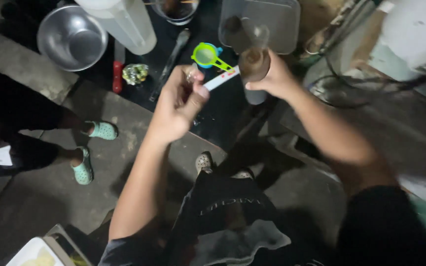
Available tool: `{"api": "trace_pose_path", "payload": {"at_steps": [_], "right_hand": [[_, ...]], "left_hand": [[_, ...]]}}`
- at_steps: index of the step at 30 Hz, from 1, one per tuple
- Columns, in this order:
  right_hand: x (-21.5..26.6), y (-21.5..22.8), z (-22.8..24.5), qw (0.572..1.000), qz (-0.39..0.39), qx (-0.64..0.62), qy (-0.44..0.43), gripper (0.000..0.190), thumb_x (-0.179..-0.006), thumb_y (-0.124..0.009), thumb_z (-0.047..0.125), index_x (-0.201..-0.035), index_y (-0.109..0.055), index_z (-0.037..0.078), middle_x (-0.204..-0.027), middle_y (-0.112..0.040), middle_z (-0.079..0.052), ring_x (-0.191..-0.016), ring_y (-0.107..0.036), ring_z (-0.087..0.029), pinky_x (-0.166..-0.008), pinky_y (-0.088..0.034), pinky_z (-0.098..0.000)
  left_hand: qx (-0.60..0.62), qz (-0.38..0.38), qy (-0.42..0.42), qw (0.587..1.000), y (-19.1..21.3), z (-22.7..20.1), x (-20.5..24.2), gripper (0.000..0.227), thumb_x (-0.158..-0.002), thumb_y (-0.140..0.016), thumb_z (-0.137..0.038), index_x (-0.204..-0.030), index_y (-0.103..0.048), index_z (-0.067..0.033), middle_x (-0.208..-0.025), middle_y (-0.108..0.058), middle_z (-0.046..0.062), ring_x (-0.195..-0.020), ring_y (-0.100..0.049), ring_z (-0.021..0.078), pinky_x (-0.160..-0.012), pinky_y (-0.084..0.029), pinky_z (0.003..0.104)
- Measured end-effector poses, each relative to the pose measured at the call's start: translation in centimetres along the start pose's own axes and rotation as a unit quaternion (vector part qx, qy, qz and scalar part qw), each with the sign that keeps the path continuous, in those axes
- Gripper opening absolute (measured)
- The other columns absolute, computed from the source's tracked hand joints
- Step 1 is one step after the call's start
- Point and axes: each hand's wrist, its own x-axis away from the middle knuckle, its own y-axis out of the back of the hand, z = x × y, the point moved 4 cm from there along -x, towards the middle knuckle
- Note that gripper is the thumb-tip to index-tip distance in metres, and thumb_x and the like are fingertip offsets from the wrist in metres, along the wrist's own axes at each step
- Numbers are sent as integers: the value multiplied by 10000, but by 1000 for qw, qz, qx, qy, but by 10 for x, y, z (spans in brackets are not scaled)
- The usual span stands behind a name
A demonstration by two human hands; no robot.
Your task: The person repeatedly fills a syringe with a brown liquid from a squeeze bottle, then removes the plunger and reattaches it. This process is performed multiple times in a cluttered workspace.
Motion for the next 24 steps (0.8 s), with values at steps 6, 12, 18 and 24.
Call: {"api": "trace_pose_path", "payload": {"at_steps": [6,12,18,24], "right_hand": [[-19,-74,-119,968,-165,-15,-187,956,-594,-1033,396,-1360,-486,232,-1369,-623,-73,-1302,-589,-327,-1153,-431,-517],[-7,-87,-111,947,-277,-39,-157,987,-698,-1020,229,-1461,-396,200,-1444,-557,-183,-1379,-510,-412,-1192,-414,-546],[44,-106,-122,931,-267,-210,-129,1013,-928,-789,-21,-1652,-93,113,-1596,-184,-398,-1500,-159,-607,-1204,-190,-730],[95,-94,-87,904,-318,-280,-57,367,-962,-669,-15,-1316,-598,46,-1266,-585,-147,-1154,-639,-265,-1047,-521,-396]], "left_hand": [[32,-32,0,999,10,8,9,374,-832,-590,83,-1189,-551,-22,-888,-499,29,-768,-539,148,-684,-485,287],[87,-16,-10,996,10,3,11,355,-810,-611,55,-1152,-569,-29,-890,-520,14,-787,-523,112,-694,-449,264],[136,-2,-88,987,-4,0,9,324,-1092,-442,-321,-1180,-495,-14,-839,-488,58,-757,-452,111,-667,-418,270],[150,28,-124,980,-36,-12,1,249,-1101,-450,-255,-1097,-510,-14,-830,-557,93,-729,-538,149,-634,-468,278]]}}
